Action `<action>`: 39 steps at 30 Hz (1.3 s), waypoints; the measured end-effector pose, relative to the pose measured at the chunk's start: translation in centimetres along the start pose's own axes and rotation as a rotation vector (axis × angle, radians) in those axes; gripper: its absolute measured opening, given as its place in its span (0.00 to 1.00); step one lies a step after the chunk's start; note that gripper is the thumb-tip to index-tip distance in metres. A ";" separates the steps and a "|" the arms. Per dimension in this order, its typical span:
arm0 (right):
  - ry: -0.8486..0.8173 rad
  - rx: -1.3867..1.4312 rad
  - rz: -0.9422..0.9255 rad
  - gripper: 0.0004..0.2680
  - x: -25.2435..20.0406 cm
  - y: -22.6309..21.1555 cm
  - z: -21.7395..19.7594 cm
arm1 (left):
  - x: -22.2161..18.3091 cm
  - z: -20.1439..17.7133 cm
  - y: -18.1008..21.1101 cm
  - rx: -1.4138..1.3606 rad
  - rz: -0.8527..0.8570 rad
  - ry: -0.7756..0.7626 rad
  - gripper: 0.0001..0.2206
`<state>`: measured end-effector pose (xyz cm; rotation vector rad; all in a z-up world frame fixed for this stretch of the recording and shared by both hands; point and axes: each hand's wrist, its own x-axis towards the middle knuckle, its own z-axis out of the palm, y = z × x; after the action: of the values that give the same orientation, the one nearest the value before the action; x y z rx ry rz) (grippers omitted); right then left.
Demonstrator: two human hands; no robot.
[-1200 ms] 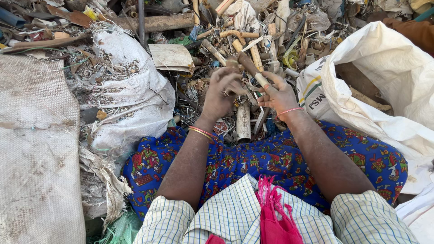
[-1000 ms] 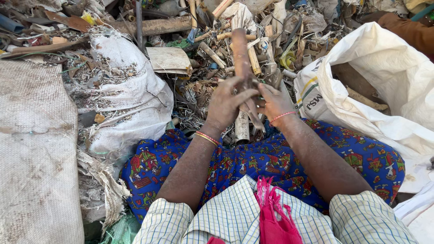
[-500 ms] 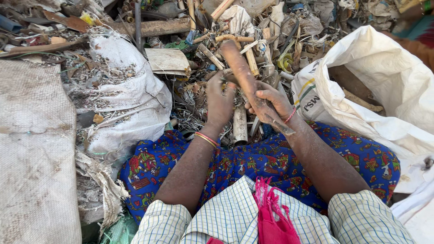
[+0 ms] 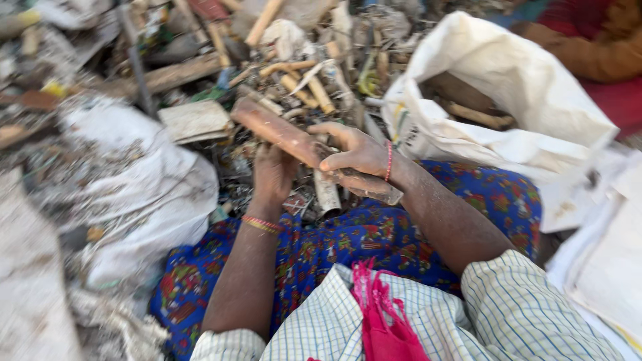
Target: The person picks up various plastic and metal components from a large scrap pile, including small cylinders and tubes, and places some of them into bags while discarding others.
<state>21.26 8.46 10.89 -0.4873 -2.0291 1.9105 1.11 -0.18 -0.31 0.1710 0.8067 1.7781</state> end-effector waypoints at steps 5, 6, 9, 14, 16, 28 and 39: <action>0.101 -0.576 -0.135 0.34 -5.0 -6.5 -2.8 | 0.0 5.8 -0.5 -0.169 0.007 -0.266 0.11; 0.126 -0.605 -0.142 0.34 -6.2 -7.9 -3.3 | 0.4 7.7 -1.0 -0.205 0.006 -0.281 0.11; 0.360 -0.699 -0.184 0.38 -10.1 -11.6 -5.7 | 1.5 13.7 -3.3 -0.164 0.105 -0.455 0.12; 0.806 -0.620 0.140 0.35 -14.5 -12.4 -10.8 | 4.3 22.5 -6.1 0.118 0.086 -0.207 0.18; 1.006 -0.687 0.009 0.32 -15.6 -10.8 -13.2 | 4.7 24.3 -7.8 0.266 0.088 -0.188 0.19; 1.007 -0.805 0.356 0.16 -18.1 -5.0 -19.4 | 6.7 23.5 -16.0 1.118 0.265 -0.278 0.25; 0.814 -1.000 0.305 0.30 -15.4 -2.5 -20.2 | 8.1 23.5 -15.8 1.191 0.363 -0.305 0.25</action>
<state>43.99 19.43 14.70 -1.5476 -2.1754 0.4290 22.11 19.55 5.87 1.3947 1.5743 1.3038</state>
